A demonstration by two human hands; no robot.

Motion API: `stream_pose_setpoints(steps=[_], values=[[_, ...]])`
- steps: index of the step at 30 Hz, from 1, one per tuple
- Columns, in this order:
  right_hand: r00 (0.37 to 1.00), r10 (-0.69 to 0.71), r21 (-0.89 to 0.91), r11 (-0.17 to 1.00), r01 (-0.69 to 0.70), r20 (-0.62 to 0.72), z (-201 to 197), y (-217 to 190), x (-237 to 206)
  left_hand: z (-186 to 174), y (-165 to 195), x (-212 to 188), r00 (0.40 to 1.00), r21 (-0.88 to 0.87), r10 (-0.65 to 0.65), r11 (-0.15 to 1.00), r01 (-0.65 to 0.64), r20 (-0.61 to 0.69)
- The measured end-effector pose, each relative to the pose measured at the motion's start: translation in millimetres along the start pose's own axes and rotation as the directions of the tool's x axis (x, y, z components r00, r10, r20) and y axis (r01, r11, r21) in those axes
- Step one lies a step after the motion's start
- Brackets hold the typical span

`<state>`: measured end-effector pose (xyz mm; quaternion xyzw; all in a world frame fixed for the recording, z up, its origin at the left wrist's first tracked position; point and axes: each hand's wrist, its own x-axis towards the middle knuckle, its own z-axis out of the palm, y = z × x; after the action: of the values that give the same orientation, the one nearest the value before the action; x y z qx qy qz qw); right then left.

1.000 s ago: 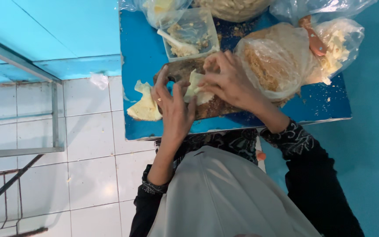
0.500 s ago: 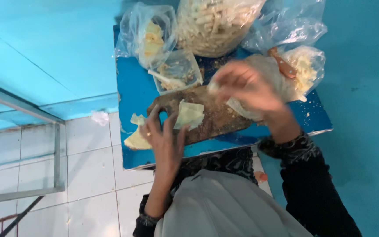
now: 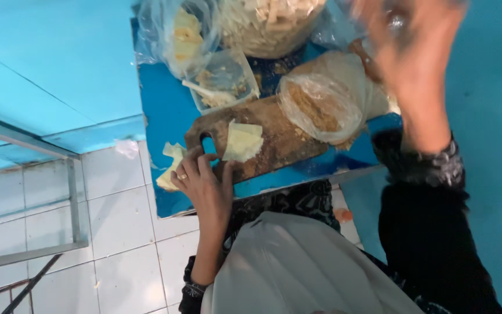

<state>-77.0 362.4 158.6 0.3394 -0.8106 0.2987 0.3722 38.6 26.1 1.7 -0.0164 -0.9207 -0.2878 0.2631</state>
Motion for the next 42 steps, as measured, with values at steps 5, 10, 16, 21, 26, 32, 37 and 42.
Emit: stream_pose_setpoints(steps=[5, 10, 16, 21, 26, 32, 37, 42], values=[[0.769, 0.252, -0.147, 0.968, -0.204, 0.588, 45.0, -18.4, -49.8, 9.6, 4.4, 6.8, 0.999, 0.055, 0.034, 0.998, -0.034, 0.006], [0.466, 0.389, -0.403, 0.912, -0.075, 0.795, 44.7, 8.5, -86.8, 12.0, 13.1, 9.7, 0.999, 0.017, 0.042, 0.999, -0.042, 0.009], [0.857, -0.027, -0.086, 0.993, 0.083, 0.514, 45.4, 0.4, -112.8, 9.9, 13.9, 12.5, 0.999, -0.136, 0.036, 0.99, -0.032, 0.022], [0.712, 0.491, -0.261, 0.871, -0.417, 0.502, 51.5, -12.0, -102.0, 11.0, 9.4, 15.4, 0.998, -0.14, 0.057, 0.988, -0.057, -0.005], [0.693, 0.584, 0.083, 0.736, -0.671, 0.424, 86.4, -39.9, -83.0, 13.2, 8.9, 11.4, 0.998, -0.141, 0.053, 0.988, -0.056, -0.027], [0.891, 0.2, 0.067, 0.967, -0.247, 0.407, 165.4, -104.1, -94.6, 14.8, 10.7, 9.4, 0.998, -0.132, 0.056, 0.989, -0.06, -0.029], [0.89, 0.142, -0.042, 0.99, -0.137, 0.434, 162.5, -113.0, -88.1, 14.1, 8.2, 6.3, 0.997, -0.15, 0.07, 0.986, -0.071, -0.014], [0.879, 0.305, -0.106, 0.952, -0.286, 0.366, 140.6, -101.7, -76.4, 19.9, 5.5, 6.0, 0.995, -0.256, 0.077, 0.962, -0.09, -0.064]])
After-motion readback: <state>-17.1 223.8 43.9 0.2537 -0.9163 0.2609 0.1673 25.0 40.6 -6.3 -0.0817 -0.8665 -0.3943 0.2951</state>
